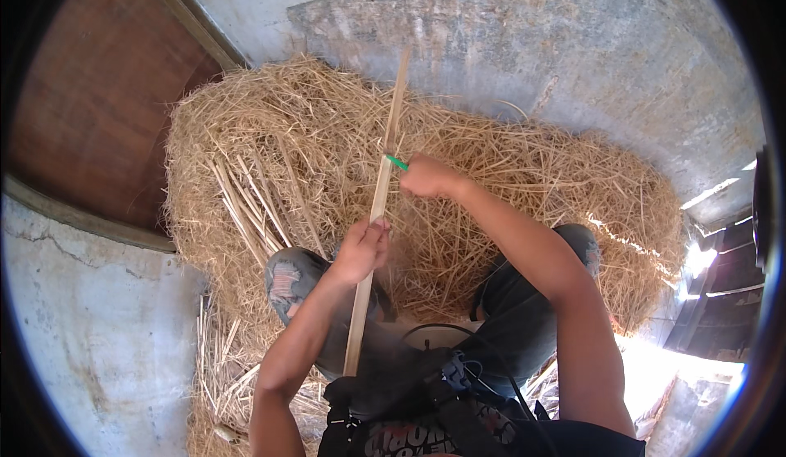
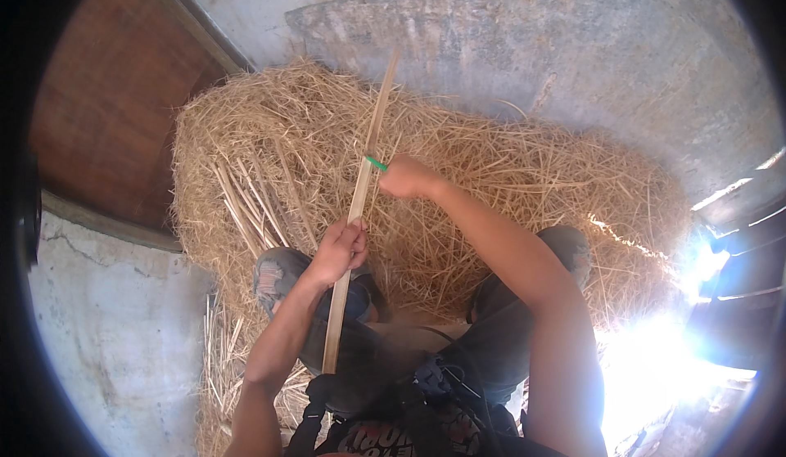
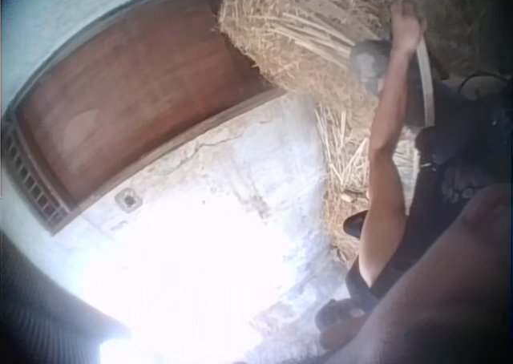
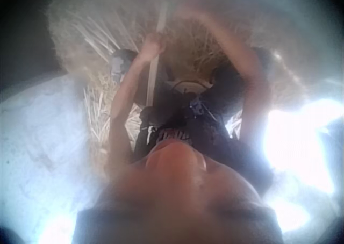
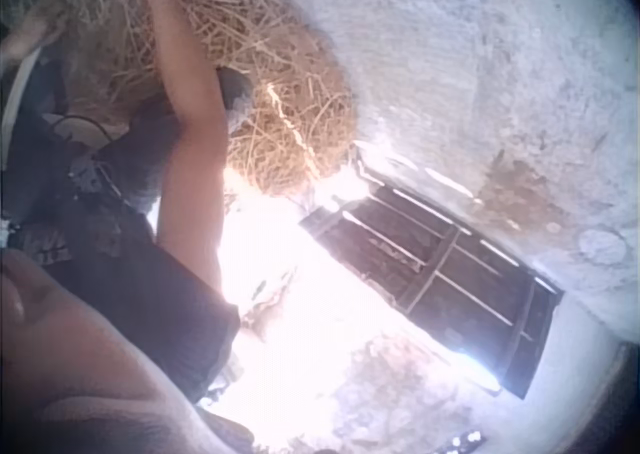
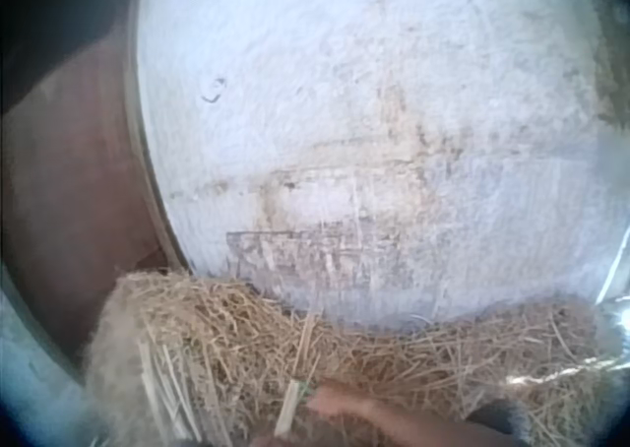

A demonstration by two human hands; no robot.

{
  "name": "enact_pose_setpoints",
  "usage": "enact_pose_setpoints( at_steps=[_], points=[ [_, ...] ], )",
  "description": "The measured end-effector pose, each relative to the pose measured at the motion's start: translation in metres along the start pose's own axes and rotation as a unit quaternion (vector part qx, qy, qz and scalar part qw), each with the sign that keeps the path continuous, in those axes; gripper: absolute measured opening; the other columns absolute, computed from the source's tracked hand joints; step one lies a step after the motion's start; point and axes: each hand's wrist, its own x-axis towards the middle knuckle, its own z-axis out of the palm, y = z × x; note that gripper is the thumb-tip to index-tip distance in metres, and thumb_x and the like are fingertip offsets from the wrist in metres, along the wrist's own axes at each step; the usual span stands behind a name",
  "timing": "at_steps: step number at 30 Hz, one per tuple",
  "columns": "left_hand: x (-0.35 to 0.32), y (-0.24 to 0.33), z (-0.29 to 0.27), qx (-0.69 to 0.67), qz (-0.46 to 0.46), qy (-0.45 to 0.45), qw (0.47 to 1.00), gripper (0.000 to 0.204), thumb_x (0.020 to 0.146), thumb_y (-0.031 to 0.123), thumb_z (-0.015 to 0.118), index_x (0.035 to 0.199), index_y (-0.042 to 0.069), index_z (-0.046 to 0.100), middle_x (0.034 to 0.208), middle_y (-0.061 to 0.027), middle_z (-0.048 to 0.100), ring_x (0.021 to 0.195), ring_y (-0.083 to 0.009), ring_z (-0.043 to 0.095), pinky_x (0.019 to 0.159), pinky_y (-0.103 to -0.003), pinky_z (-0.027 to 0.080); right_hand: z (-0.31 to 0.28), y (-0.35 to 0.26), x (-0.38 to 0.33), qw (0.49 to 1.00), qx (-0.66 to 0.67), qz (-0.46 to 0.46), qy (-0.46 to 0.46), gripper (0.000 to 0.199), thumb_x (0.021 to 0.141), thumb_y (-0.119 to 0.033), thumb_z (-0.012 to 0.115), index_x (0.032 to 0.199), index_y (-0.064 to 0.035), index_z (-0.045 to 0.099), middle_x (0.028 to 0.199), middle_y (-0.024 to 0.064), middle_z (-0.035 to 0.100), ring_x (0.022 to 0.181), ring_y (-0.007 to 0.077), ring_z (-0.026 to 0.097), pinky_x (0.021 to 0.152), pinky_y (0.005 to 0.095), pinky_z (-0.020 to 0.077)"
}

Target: The person scrapes a bamboo stick using a green-handled tool while sitting on a pile of straw. They hold the bamboo stick with one hand and repeatedly run the tool along the length of the wood to remove thin shavings.

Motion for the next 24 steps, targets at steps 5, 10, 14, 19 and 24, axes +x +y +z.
enact_pose_setpoints(
  at_steps=[5,10,14,19,24],
  points=[
    [-0.003,-0.002,-0.002,0.045,0.011,0.016,0.999,0.02,0.112,0.021,0.039,0.11,0.005,0.052,0.065,0.003,0.044,0.046,-0.008,0.039,0.043,-0.025,0.032,-0.006,-0.011,-0.016,0.994,-0.109,-0.019,0.022,0.019,0.071,-0.012,0.068,0.076,0.0062,0.071,0.077,0.0251,0.069,0.07,0.0381,0.07,0.067,0.046,0.0572],
    [-0.005,-0.01,-0.004,0.124,0.03,0.049,0.991,0.022,0.111,0.021,0.04,0.112,0.003,0.054,0.067,0.0005,0.05,0.05,-0.0103,0.047,0.047,-0.028,0.039,0.007,-0.009,-0.027,0.967,-0.222,-0.06,0.112,0.014,0.076,-0.012,0.07,0.08,0.0015,0.074,0.077,0.0197,0.071,0.07,0.0342,0.072,0.065,0.0459,0.0594],
    [-0.002,-0.021,-0.002,0.269,0.068,0.076,0.958,0.025,0.109,0.021,0.043,0.112,0.001,0.057,0.07,-0.0039,0.056,0.058,-0.0128,0.056,0.054,-0.032,0.046,-0.004,0.002,-0.018,0.95,-0.266,-0.043,0.159,0.014,0.075,-0.011,0.069,0.08,0.0012,0.074,0.077,0.021,0.071,0.071,0.0365,0.073,0.063,0.0452,0.0602],
    [0.008,-0.023,-0.001,0.317,0.067,0.082,0.942,0.024,0.109,0.02,0.042,0.113,0.002,0.056,0.07,-0.0028,0.054,0.06,-0.012,0.055,0.055,-0.031,0.046,-0.007,0.011,-0.002,0.947,-0.263,-0.039,0.18,0.015,0.074,-0.012,0.068,0.078,0.0022,0.073,0.076,0.022,0.071,0.072,0.0383,0.073,0.061,0.0451,0.0597],
    [-0.001,-0.006,0.004,0.059,-0.013,0.016,0.998,0.017,0.11,0.017,0.038,0.111,0.006,0.051,0.069,0.0024,0.045,0.052,-0.0078,0.042,0.046,-0.026,0.034,0.006,0.013,0.005,0.985,-0.142,0.009,0.101,0.017,0.073,-0.01,0.065,0.077,0.0056,0.071,0.071,0.0231,0.068,0.064,0.0357,0.07,0.055,0.0466,0.0549]
  ],
)
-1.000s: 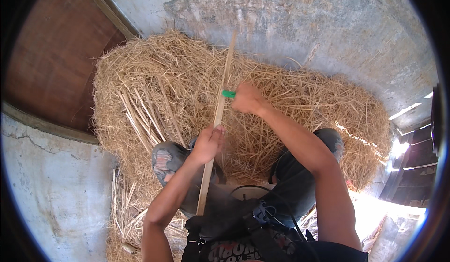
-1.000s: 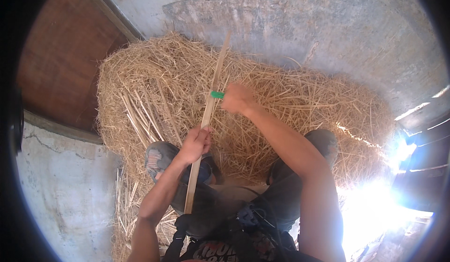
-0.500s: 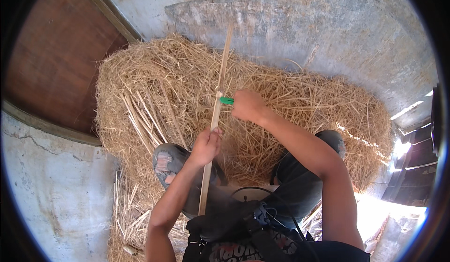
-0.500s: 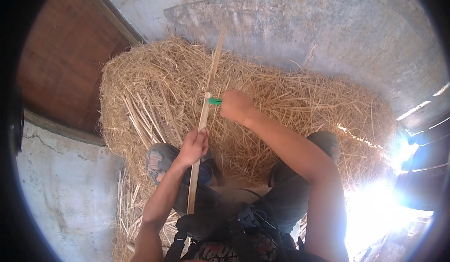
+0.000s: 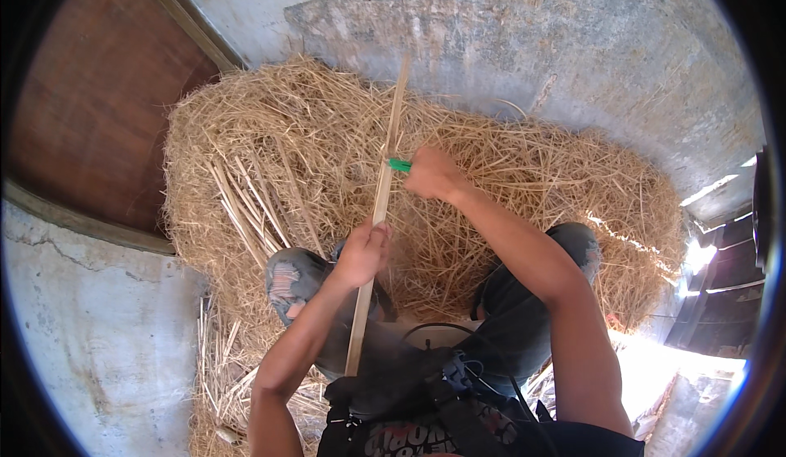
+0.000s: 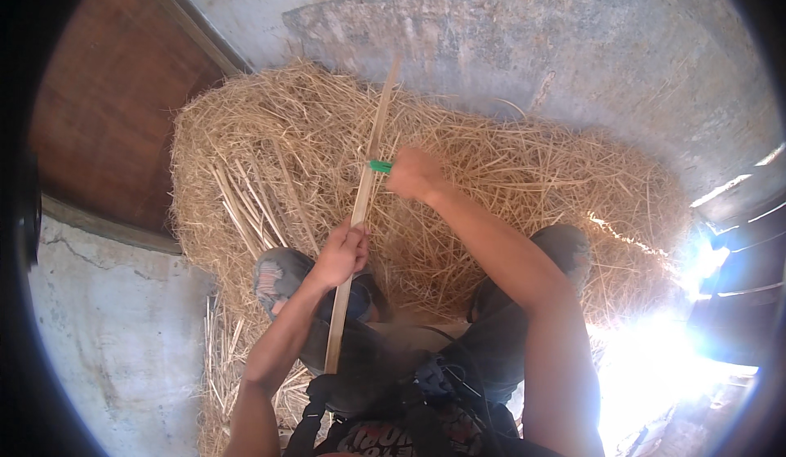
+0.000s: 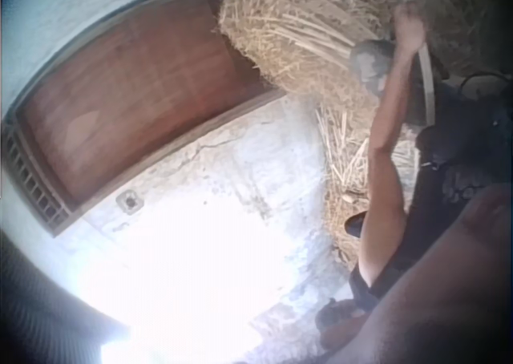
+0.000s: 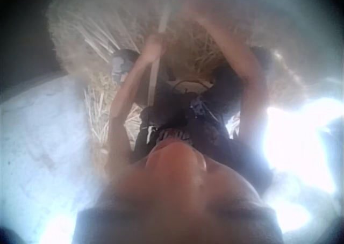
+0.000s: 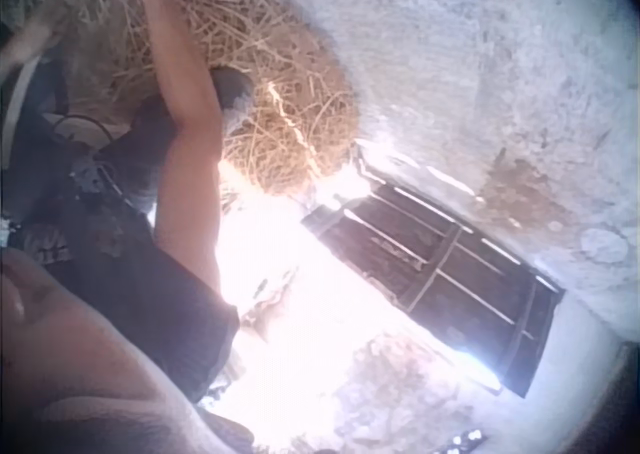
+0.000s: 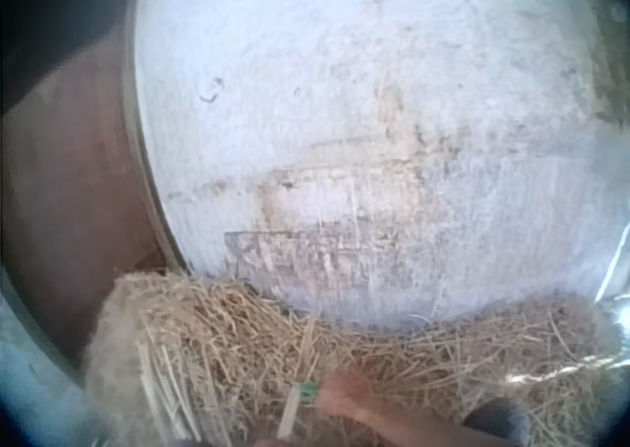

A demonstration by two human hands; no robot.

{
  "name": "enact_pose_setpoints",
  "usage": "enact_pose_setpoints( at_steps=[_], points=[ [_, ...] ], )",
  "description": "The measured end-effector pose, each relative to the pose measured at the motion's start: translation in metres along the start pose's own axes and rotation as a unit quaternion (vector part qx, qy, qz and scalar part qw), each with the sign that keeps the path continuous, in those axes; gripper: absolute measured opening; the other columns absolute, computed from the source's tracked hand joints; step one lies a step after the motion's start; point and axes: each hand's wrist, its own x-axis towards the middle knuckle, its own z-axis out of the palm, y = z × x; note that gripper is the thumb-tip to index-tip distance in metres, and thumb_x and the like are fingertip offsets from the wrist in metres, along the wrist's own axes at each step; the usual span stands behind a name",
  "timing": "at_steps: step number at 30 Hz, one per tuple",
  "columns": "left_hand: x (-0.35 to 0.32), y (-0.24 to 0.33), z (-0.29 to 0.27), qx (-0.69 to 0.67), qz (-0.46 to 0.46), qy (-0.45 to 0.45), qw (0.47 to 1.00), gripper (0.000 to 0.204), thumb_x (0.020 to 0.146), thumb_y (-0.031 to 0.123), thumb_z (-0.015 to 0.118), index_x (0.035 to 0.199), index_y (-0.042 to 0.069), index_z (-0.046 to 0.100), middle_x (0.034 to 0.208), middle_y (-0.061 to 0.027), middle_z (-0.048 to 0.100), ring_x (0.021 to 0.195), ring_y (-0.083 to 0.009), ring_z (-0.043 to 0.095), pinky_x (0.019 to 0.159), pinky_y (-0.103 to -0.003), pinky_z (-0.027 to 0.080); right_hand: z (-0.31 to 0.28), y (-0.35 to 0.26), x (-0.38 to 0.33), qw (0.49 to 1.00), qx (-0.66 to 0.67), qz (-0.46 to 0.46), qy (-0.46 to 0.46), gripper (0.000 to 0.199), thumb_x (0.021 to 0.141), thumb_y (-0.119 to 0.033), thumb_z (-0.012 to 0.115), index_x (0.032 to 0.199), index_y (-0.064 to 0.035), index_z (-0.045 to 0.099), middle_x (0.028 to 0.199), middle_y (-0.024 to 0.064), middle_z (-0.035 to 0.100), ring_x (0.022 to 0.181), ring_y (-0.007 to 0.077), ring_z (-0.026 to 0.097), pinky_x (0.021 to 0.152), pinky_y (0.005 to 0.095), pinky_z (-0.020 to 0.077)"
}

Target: The person scrapes a bamboo stick using a green-handled tool while sitting on a pile of straw. They hold the bamboo stick with one hand and repeatedly run the tool along the length of the wood to remove thin shavings.

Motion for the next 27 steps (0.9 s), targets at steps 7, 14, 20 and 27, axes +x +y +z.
enact_pose_setpoints(
  at_steps=[7,14,20,27],
  points=[
    [-0.013,-0.004,-0.012,-0.055,-0.013,0.013,0.998,0.016,0.11,0.017,0.038,0.109,0.006,0.049,0.067,0.0024,0.042,0.047,-0.0071,0.036,0.041,-0.025,0.028,0.01,-0.019,-0.01,0.936,0.249,0.052,-0.245,0.023,0.075,-0.014,0.069,0.08,0.0074,0.063,0.071,0.0149,0.061,0.058,0.0282,0.06,0.057,0.0462,0.0503],
    [-0.008,-0.005,-0.009,-0.011,0.012,0.018,1.0,0.018,0.111,0.019,0.04,0.108,0.005,0.05,0.067,0.0034,0.044,0.047,-0.0068,0.038,0.042,-0.024,0.031,0.01,-0.014,-0.016,0.993,0.091,-0.05,-0.054,0.018,0.075,-0.012,0.069,0.081,0.0052,0.068,0.079,0.0206,0.069,0.068,0.0348,0.069,0.063,0.0439,0.0558],
    [-0.004,-0.02,-0.011,0.118,0.045,0.037,0.991,0.025,0.11,0.024,0.042,0.111,0.003,0.054,0.068,-0.0042,0.053,0.053,-0.0168,0.05,0.05,-0.032,0.041,-0.006,-0.009,-0.019,0.988,-0.127,-0.069,0.062,0.014,0.077,-0.011,0.066,0.079,0.0014,0.072,0.083,0.0247,0.071,0.078,0.0375,0.074,0.065,0.0473,0.0586],
    [0.012,-0.035,-0.005,0.221,0.093,0.036,0.97,0.024,0.111,0.025,0.04,0.108,0.003,0.05,0.069,-0.0039,0.046,0.056,-0.0169,0.046,0.052,-0.033,0.04,-0.004,0.013,-0.001,0.985,-0.138,-0.055,0.09,0.015,0.076,-0.009,0.063,0.076,0.0029,0.072,0.078,0.0245,0.07,0.073,0.0366,0.074,0.061,0.0475,0.0585]
  ],
)
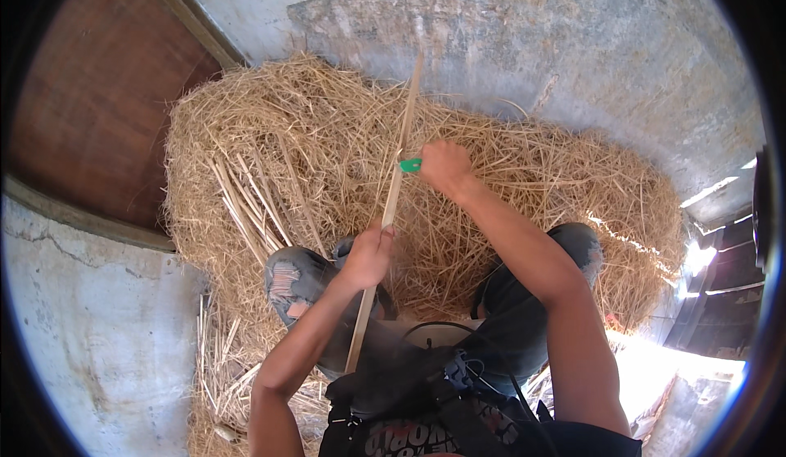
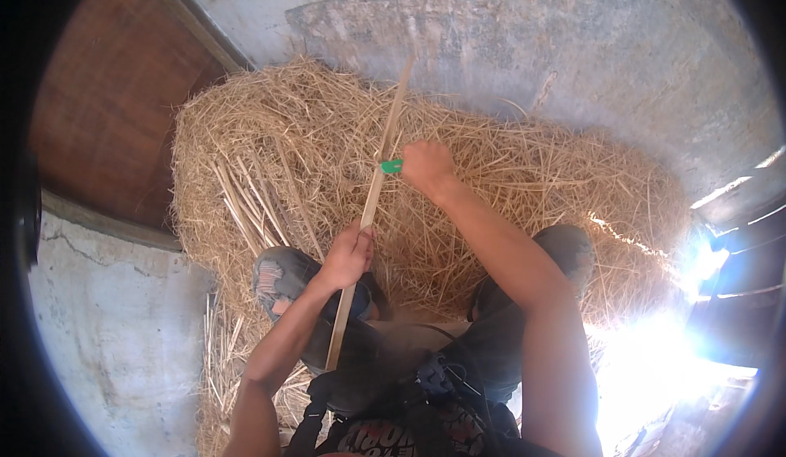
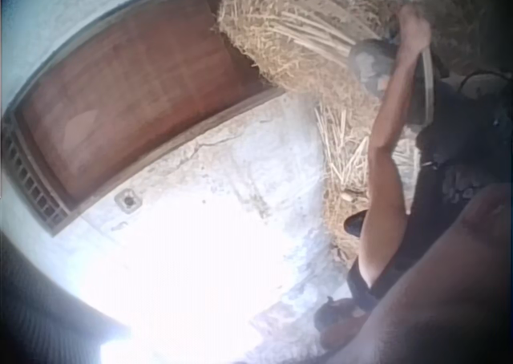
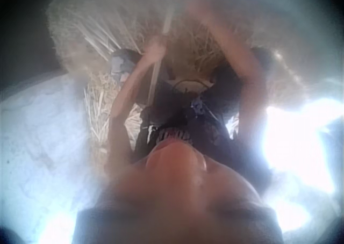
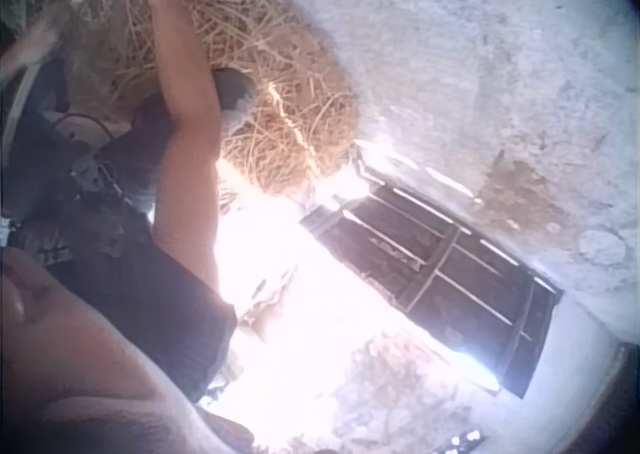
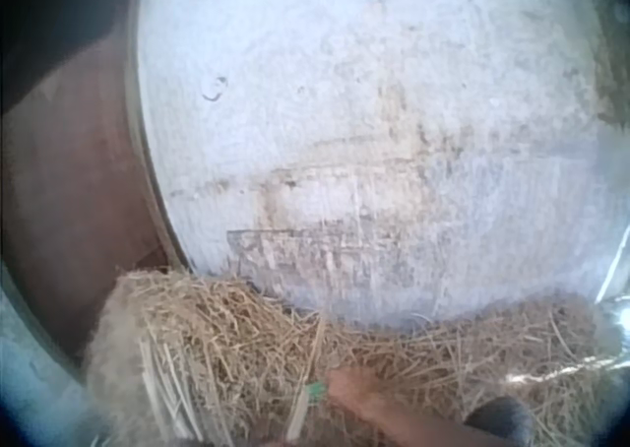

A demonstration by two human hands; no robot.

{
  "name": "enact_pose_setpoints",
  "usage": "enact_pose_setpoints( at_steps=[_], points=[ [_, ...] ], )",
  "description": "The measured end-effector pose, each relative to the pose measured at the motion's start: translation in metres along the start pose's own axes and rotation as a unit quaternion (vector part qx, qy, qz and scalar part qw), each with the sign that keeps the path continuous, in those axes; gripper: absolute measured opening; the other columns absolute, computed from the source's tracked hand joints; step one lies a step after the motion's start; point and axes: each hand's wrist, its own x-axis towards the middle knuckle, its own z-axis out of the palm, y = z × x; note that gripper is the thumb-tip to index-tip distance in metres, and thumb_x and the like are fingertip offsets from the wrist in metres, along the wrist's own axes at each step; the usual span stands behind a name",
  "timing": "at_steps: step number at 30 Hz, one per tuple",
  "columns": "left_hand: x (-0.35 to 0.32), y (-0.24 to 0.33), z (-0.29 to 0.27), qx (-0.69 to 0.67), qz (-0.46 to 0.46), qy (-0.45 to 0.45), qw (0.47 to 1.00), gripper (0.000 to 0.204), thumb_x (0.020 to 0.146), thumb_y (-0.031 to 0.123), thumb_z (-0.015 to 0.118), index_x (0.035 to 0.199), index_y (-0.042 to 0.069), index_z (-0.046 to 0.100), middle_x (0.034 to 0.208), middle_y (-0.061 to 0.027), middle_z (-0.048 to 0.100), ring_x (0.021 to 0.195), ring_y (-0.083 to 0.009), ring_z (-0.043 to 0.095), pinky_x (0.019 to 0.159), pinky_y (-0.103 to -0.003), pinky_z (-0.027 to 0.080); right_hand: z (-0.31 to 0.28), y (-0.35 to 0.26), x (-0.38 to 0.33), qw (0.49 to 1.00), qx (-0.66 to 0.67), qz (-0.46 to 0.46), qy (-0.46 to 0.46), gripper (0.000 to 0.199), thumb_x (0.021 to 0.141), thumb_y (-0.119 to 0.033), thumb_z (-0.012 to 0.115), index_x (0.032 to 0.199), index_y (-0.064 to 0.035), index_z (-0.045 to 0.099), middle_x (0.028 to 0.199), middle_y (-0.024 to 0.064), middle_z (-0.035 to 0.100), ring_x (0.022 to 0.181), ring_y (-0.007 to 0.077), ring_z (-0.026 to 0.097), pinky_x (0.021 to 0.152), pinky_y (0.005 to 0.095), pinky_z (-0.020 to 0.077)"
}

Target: The person scrapes a bamboo stick using a green-handled tool while sitting on a pile of straw. They hold the bamboo stick with one hand and repeatedly run the tool along the length of the wood to remove thin shavings.

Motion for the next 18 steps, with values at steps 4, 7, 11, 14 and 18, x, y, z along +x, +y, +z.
enact_pose_setpoints(
  at_steps=[4,7,11,14,18],
  points=[
    [-0.011,0.032,-0.007,-0.234,-0.112,-0.052,0.964,0.019,0.111,0.02,0.038,0.105,0.005,0.047,0.066,0.0019,0.038,0.049,-0.0091,0.035,0.043,-0.027,0.033,0.005,-0.007,-0.003,0.993,0.091,0.013,-0.08,0.016,0.072,-0.008,0.063,0.074,0.0063,0.07,0.076,0.025,0.069,0.07,0.0387,0.071,0.06,0.0479,0.0567],
    [-0.016,0.026,-0.012,-0.26,-0.106,-0.06,0.958,0.018,0.11,0.018,0.036,0.105,0.005,0.047,0.066,0.0011,0.037,0.048,-0.0096,0.033,0.042,-0.027,0.03,0.011,-0.009,-0.002,0.975,0.181,-0.004,-0.129,0.018,0.072,-0.009,0.063,0.072,0.0083,0.066,0.073,0.0235,0.066,0.062,0.0369,0.067,0.056,0.0478,0.0533],
    [-0.018,0.022,-0.018,-0.293,-0.09,-0.062,0.95,0.017,0.112,0.02,0.038,0.108,0.008,0.049,0.068,0.0049,0.04,0.049,-0.0065,0.035,0.042,-0.025,0.029,0.014,-0.019,-0.006,0.926,0.352,0.039,-0.134,0.018,0.074,-0.012,0.067,0.071,0.005,0.061,0.065,0.0134,0.059,0.053,0.0262,0.058,0.045,0.0423,0.0446],
    [-0.018,0.033,-0.017,-0.287,-0.075,-0.057,0.953,0.018,0.112,0.021,0.038,0.109,0.007,0.05,0.067,0.0035,0.041,0.047,-0.0066,0.035,0.042,-0.025,0.03,0.027,-0.002,0.004,0.816,0.528,0.055,-0.227,0.019,0.076,-0.012,0.07,0.07,-0.0004,0.056,0.062,0.007,0.054,0.049,0.0189,0.052,0.04,0.0366,0.0361],
    [-0.02,0.041,-0.021,-0.283,-0.066,-0.043,0.956,0.02,0.113,0.02,0.037,0.111,0.005,0.05,0.066,0.003,0.042,0.046,-0.0068,0.036,0.042,-0.025,0.031,0.017,0.0,0.01,0.821,0.528,0.073,-0.204,0.022,0.078,-0.01,0.07,0.068,-0.0056,0.05,0.062,0.0065,0.053,0.051,0.017,0.051,0.044,0.0353,0.0363]
  ],
)
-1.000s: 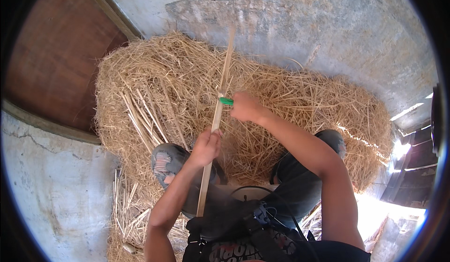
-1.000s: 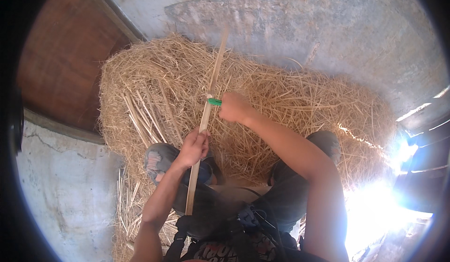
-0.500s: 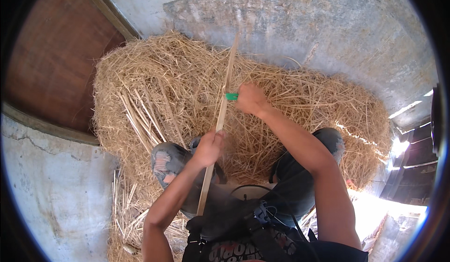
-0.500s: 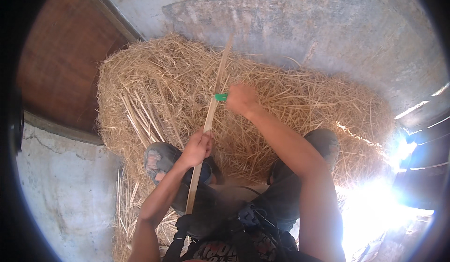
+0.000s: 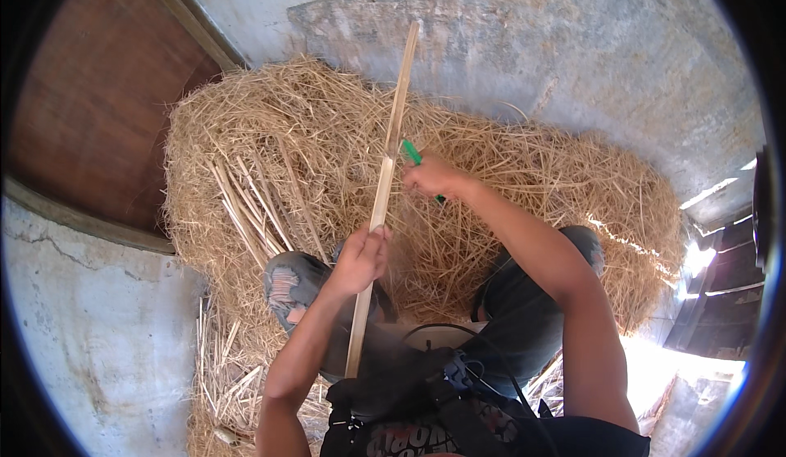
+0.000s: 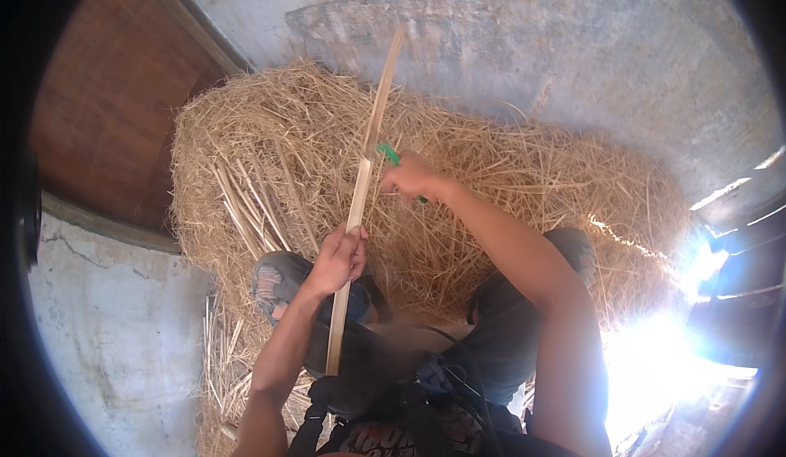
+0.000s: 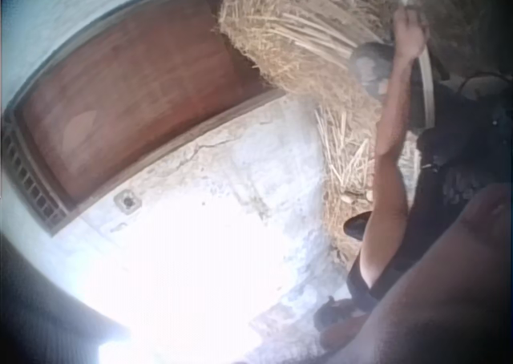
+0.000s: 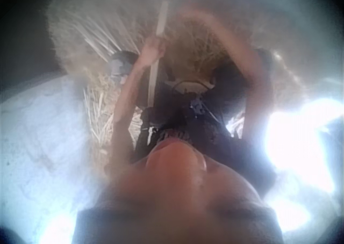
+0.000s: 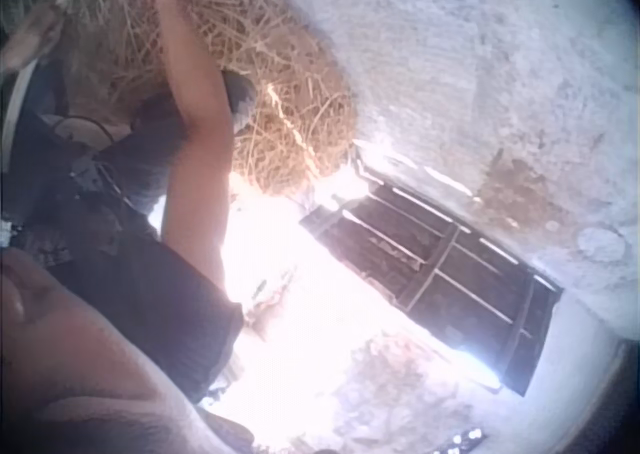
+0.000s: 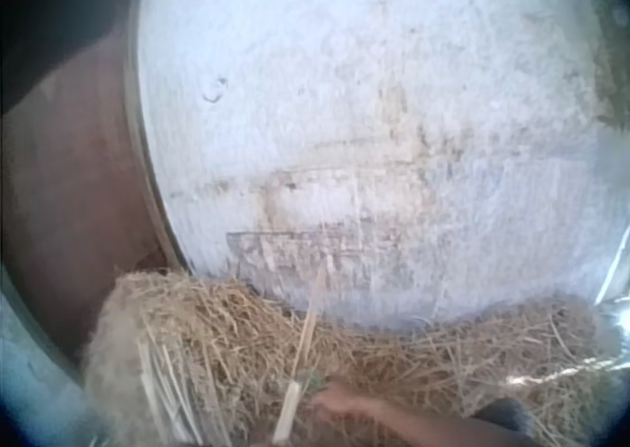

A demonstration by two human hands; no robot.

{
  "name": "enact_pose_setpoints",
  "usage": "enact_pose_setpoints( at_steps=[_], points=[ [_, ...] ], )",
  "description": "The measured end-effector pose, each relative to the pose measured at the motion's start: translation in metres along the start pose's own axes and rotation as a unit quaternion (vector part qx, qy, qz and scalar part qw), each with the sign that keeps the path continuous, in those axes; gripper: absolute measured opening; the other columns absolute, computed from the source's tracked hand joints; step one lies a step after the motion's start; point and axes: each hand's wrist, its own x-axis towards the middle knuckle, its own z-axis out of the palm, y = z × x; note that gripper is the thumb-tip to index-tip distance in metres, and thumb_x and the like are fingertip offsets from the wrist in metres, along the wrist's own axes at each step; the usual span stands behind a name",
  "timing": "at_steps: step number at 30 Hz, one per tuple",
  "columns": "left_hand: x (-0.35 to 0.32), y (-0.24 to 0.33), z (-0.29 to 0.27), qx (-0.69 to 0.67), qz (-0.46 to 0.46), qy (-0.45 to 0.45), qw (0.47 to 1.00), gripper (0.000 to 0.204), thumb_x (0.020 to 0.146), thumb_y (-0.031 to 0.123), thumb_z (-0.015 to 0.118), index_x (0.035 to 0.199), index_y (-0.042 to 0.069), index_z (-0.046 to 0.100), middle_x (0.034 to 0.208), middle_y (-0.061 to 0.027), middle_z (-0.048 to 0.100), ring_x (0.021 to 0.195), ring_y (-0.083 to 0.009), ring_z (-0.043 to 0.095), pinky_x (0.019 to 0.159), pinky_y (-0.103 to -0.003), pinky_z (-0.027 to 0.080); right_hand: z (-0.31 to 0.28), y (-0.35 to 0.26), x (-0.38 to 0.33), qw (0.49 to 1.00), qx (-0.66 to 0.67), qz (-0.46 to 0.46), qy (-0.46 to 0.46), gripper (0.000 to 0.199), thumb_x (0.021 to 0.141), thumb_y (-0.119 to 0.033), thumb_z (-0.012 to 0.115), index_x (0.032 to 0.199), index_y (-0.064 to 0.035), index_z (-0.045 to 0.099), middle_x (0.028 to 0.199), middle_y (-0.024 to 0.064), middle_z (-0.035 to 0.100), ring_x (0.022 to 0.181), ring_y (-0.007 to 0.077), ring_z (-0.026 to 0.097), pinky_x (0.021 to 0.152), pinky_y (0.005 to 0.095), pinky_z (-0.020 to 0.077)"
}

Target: The person scrapes a bamboo stick using a green-handled tool while sitting on a pile of straw. They hold the bamboo stick with one hand and repeatedly run the tool along the length of the wood to remove thin shavings.

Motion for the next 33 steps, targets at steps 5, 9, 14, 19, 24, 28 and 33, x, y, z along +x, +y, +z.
enact_pose_setpoints(
  at_steps=[5,9,14,19,24,28,33],
  points=[
    [-0.001,-0.003,-0.008,0.048,0.023,0.017,0.998,0.019,0.112,0.018,0.037,0.113,0.005,0.051,0.067,0.0024,0.045,0.047,-0.0071,0.039,0.043,-0.026,0.033,-0.004,-0.035,-0.028,0.957,-0.243,-0.078,0.136,0.017,0.078,-0.014,0.073,0.075,-0.0058,0.058,0.063,0.0081,0.056,0.059,0.0209,0.055,0.06,0.0378,0.0451],
    [0.002,-0.005,-0.004,0.067,0.021,0.029,0.997,0.018,0.111,0.016,0.038,0.114,0.005,0.051,0.068,0.0021,0.046,0.049,-0.007,0.04,0.044,-0.025,0.034,-0.002,-0.043,-0.043,0.889,-0.299,-0.273,0.213,0.02,0.082,-0.023,0.08,0.093,-0.0087,0.073,0.066,0.0085,0.061,0.064,0.0234,0.062,0.066,0.0371,0.0512],
    [0.004,-0.011,0.002,0.079,0.012,0.019,0.997,0.023,0.112,0.02,0.036,0.116,0.003,0.05,0.067,0.0011,0.042,0.049,-0.008,0.037,0.044,-0.025,0.034,0.002,-0.047,-0.048,0.841,-0.384,-0.346,0.158,0.027,0.084,-0.031,0.083,0.108,-0.0193,0.08,0.108,0.0029,0.068,0.079,0.0219,0.071,0.074,0.0355,0.057],
    [0.002,-0.009,0.005,0.097,0.009,0.006,0.995,0.022,0.112,0.019,0.036,0.118,0.003,0.051,0.068,0.0014,0.043,0.05,-0.0076,0.037,0.044,-0.024,0.035,-0.006,-0.045,-0.041,0.815,-0.417,-0.37,0.156,0.021,0.082,-0.024,0.083,0.103,-0.0206,0.081,0.13,-0.0015,0.062,0.083,0.0213,0.072,0.077,0.0368,0.0577],
    [0.001,-0.01,0.008,0.102,0.004,-0.026,0.994,0.02,0.111,0.017,0.038,0.117,0.003,0.05,0.069,0.0018,0.046,0.049,-0.0072,0.04,0.045,-0.025,0.036,-0.017,-0.051,-0.036,0.829,-0.394,-0.389,0.077,0.015,0.084,-0.015,0.08,0.097,-0.0094,0.079,0.095,0.006,0.072,0.082,0.0259,0.072,0.078,0.0381,0.0574],
    [0.0,-0.01,0.008,0.073,-0.021,-0.036,0.996,0.019,0.11,0.017,0.04,0.118,0.002,0.05,0.07,0.0015,0.047,0.048,-0.0071,0.041,0.045,-0.025,0.036,-0.017,-0.057,-0.034,0.915,-0.322,-0.243,0.03,0.013,0.089,-0.015,0.076,0.087,-0.0027,0.072,0.078,0.0108,0.07,0.074,0.0251,0.069,0.073,0.0386,0.0553],
    [0.003,-0.009,0.017,0.115,-0.006,-0.045,0.992,0.019,0.111,0.016,0.038,0.119,0.002,0.049,0.068,0.0013,0.045,0.049,-0.0071,0.04,0.044,-0.024,0.035,-0.024,-0.037,-0.015,0.949,-0.154,-0.267,0.061,0.027,0.095,-0.03,0.072,0.093,-0.0027,0.075,0.072,0.0083,0.07,0.072,0.023,0.067,0.082,0.0394,0.0534]
  ],
)
